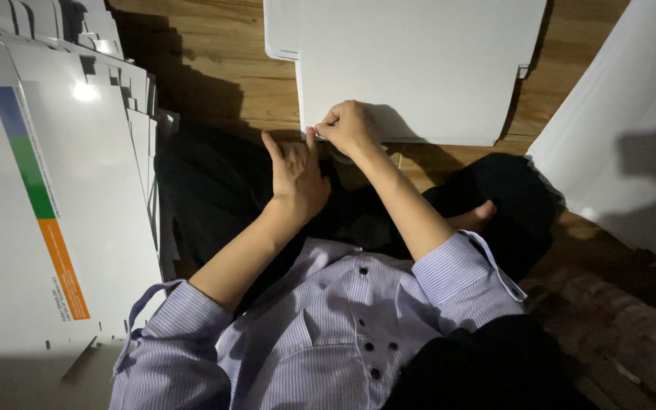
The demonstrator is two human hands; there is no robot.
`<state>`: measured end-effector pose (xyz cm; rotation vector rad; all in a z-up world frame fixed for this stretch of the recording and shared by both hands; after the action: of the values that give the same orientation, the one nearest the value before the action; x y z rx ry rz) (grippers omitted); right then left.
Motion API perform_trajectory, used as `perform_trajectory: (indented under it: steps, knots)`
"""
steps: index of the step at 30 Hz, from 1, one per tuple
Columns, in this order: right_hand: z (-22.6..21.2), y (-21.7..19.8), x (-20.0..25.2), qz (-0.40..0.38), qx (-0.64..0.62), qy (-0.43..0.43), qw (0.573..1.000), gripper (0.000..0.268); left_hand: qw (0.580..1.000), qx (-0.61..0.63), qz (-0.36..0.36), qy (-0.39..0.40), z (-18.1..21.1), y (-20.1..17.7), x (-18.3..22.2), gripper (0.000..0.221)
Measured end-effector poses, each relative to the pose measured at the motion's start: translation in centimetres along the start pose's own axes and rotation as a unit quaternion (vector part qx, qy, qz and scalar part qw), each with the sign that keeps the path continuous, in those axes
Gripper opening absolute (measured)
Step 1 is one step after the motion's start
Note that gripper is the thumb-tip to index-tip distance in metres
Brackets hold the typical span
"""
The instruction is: The person tapes white paper sheets together while sitting on the floor. They use a roll of tape to apply strips to the edges of large paper boards, then stack the taped sheets on top of each other.
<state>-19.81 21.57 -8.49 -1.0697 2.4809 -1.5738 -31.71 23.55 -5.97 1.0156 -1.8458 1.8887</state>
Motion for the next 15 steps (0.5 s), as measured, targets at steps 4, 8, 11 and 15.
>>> perform_trajectory:
  steps: [4, 8, 11, 15]
  knots:
    - [-1.2, -1.1, 0.9, 0.007, -0.009, -0.014, 1.0, 0.01, 1.0, 0.018, 0.001, -0.008, 0.1, 0.6, -1.2, 0.072]
    - [-1.5, -0.8, 0.6, 0.036, 0.037, -0.066, 0.996, 0.013, 1.0, -0.015, 0.002, -0.024, 0.5, 0.3, -1.7, 0.06]
    - [-2.8, -2.6, 2.2, 0.039, 0.074, -0.083, 0.993, 0.008, 0.998, -0.057, 0.017, -0.032, 1.2, 0.9, -2.5, 0.055]
    - [-0.4, -8.2, 3.3, 0.11, 0.052, -0.113, 0.986, 0.045, 0.998, -0.047, 0.026, -0.035, 1.2, -0.7, -1.8, 0.052]
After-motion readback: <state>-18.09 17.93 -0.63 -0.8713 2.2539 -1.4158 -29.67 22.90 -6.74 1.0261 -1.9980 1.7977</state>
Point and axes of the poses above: each hand's wrist, its own x-axis away from the middle knuckle, its own y-axis out of the palm, z = x × y, the point moved 9 cm from there along -x, towards the middle knuckle, and after that the axes turned 6 degrees about z, right-handed, at the moved point
